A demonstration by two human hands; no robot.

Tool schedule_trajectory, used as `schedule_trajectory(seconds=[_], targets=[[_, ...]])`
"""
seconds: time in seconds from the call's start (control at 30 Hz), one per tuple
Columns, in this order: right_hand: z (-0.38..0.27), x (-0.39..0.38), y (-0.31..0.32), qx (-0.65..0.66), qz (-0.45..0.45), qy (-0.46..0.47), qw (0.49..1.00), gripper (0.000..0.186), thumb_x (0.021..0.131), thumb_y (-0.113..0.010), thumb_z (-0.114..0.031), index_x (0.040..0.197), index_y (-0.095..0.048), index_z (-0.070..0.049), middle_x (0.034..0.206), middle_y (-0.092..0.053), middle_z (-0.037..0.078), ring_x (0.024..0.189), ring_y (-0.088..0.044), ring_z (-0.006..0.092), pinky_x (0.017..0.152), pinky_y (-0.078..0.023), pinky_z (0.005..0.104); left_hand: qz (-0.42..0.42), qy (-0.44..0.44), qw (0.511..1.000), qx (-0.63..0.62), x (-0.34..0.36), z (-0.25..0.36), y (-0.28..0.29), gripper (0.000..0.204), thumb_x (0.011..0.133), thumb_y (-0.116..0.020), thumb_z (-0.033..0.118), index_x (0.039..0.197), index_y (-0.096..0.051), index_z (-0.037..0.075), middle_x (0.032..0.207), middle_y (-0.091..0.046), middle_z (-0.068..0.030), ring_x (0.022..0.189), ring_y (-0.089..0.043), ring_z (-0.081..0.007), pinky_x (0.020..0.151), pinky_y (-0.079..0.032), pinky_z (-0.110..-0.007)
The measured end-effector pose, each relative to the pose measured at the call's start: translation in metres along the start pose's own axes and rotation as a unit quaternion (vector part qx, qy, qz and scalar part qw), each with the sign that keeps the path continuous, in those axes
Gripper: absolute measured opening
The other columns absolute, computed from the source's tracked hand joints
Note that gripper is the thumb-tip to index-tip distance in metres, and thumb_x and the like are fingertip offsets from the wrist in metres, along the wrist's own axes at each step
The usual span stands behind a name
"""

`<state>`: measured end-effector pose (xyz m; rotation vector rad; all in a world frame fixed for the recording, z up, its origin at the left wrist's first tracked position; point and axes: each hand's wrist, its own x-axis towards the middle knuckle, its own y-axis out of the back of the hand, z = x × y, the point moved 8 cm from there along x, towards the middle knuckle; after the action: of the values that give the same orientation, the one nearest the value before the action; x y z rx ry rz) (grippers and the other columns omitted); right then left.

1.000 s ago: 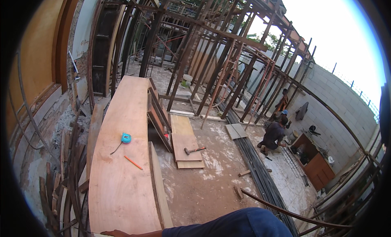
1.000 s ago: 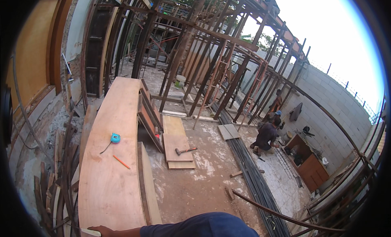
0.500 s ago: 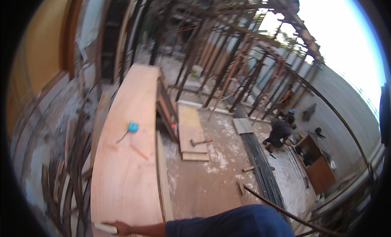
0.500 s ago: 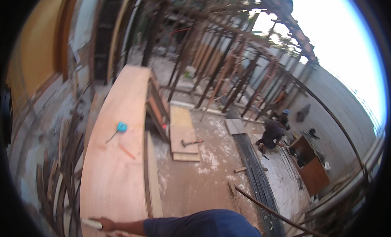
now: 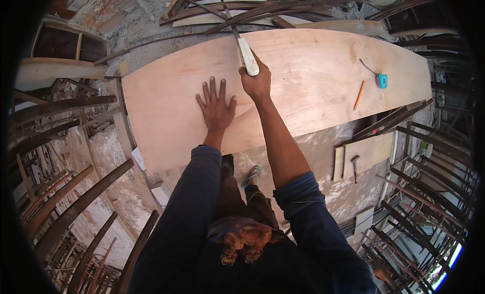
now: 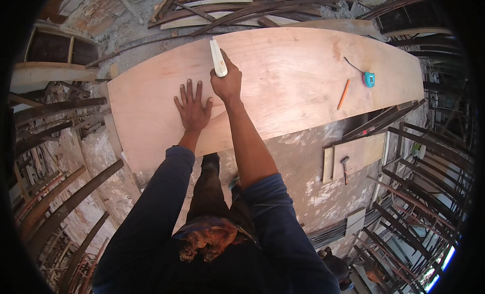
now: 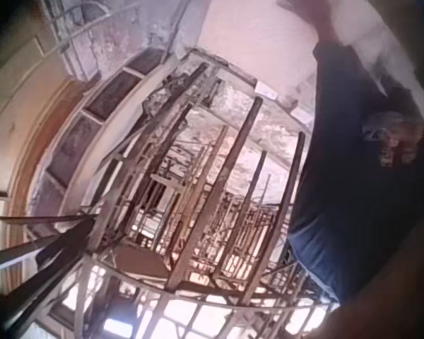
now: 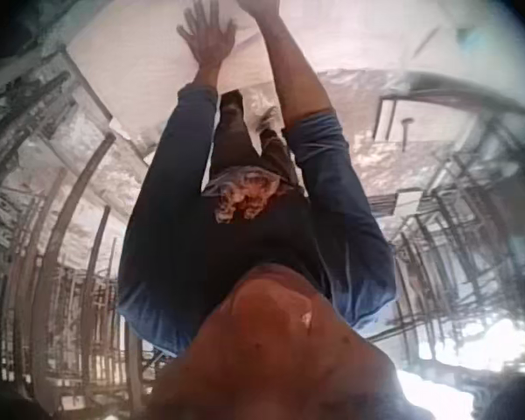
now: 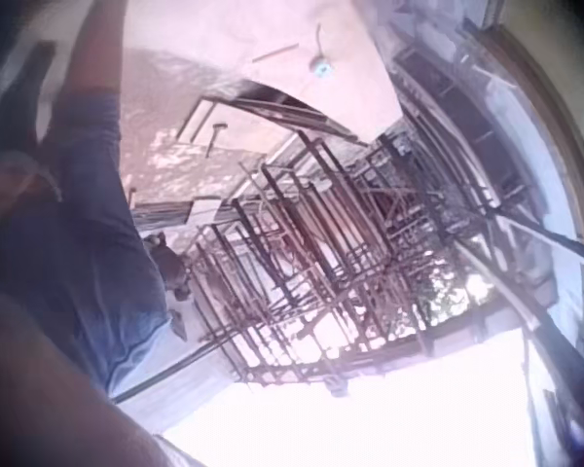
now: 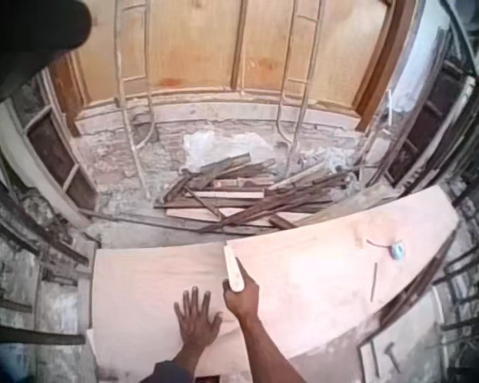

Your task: The person marks a line on a large piece of plywood using a saw and a pencil, then saws through the wood while it is supported on a workbench.

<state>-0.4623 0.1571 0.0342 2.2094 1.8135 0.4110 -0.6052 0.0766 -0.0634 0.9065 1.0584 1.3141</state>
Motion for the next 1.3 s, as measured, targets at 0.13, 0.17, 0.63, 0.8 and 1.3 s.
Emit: schedule_trajectory(seconds=[0.13, 0.17, 0.63, 0.8, 1.3], targets=[[0.009, -0.102, 0.039, 0.011, -0.049, -0.047, 0.998, 0.062, 0.078, -0.059, 0.001, 0.14, -0.054, -0.003, 0.116, -0.067, 0.025, 0.109, -0.068, 0.0314, 0.091, -0.052, 0.0367, 0.016, 0.012, 1.0, -0.013, -0.013, -0.009, -0.002, 0.066, 0.098, -0.045, 0.051, 0.156, -0.031, 0.023, 0.166, -0.013, -0.0092, 0.152, -0.009, -0.0353, 0.118, -0.004, -0.063], [0.008, -0.14, 0.06, 0.029, -0.041, -0.051, 0.997, 0.051, 0.086, -0.068, -0.006, 0.135, -0.055, 0.006, 0.113, -0.07, 0.016, 0.104, -0.063, 0.0172, 0.091, -0.05, 0.0326, 0.016, 0.016, 1.0, -0.01, -0.012, -0.011, -0.001, 0.066, 0.098, -0.045, 0.051, 0.156, -0.031, 0.023, 0.166, -0.014, -0.0094, 0.152, -0.009, -0.0355, 0.118, -0.004, -0.063], [0.03, 0.023, 0.001, -0.01, -0.052, -0.111, 0.992, 0.052, 0.078, -0.061, -0.004, 0.13, -0.061, 0.0, 0.097, -0.072, 0.023, 0.085, -0.071, 0.0268, 0.079, -0.054, 0.0357, 0.016, -0.014, 0.999, -0.037, -0.006, 0.008, 0.0, 0.067, 0.097, -0.049, 0.048, 0.156, -0.031, 0.023, 0.165, -0.017, -0.0104, 0.151, -0.012, -0.0372, 0.117, -0.009, -0.065], [0.012, -0.178, 0.088, -0.027, -0.066, -0.123, 0.99, 0.046, 0.089, -0.064, -0.009, 0.132, -0.058, 0.006, 0.101, -0.071, 0.015, 0.091, -0.066, 0.0161, 0.08, -0.053, 0.031, 0.006, 0.026, 1.0, -0.011, -0.008, -0.014, -0.003, 0.067, 0.096, -0.049, 0.049, 0.156, -0.032, 0.023, 0.165, -0.018, -0.0099, 0.151, -0.013, -0.0363, 0.117, -0.009, -0.064], [0.02, -0.139, 0.07, -0.019, -0.03, -0.035, 0.999, 0.039, 0.095, -0.064, -0.011, 0.129, -0.059, 0.008, 0.101, -0.071, 0.011, 0.093, -0.065, 0.0143, 0.082, -0.053, 0.0293, 0.007, 0.023, 1.0, -0.014, -0.007, -0.011, -0.005, 0.063, 0.099, -0.043, 0.047, 0.157, -0.03, 0.023, 0.166, -0.015, -0.0102, 0.152, -0.01, -0.0365, 0.117, -0.006, -0.065]])
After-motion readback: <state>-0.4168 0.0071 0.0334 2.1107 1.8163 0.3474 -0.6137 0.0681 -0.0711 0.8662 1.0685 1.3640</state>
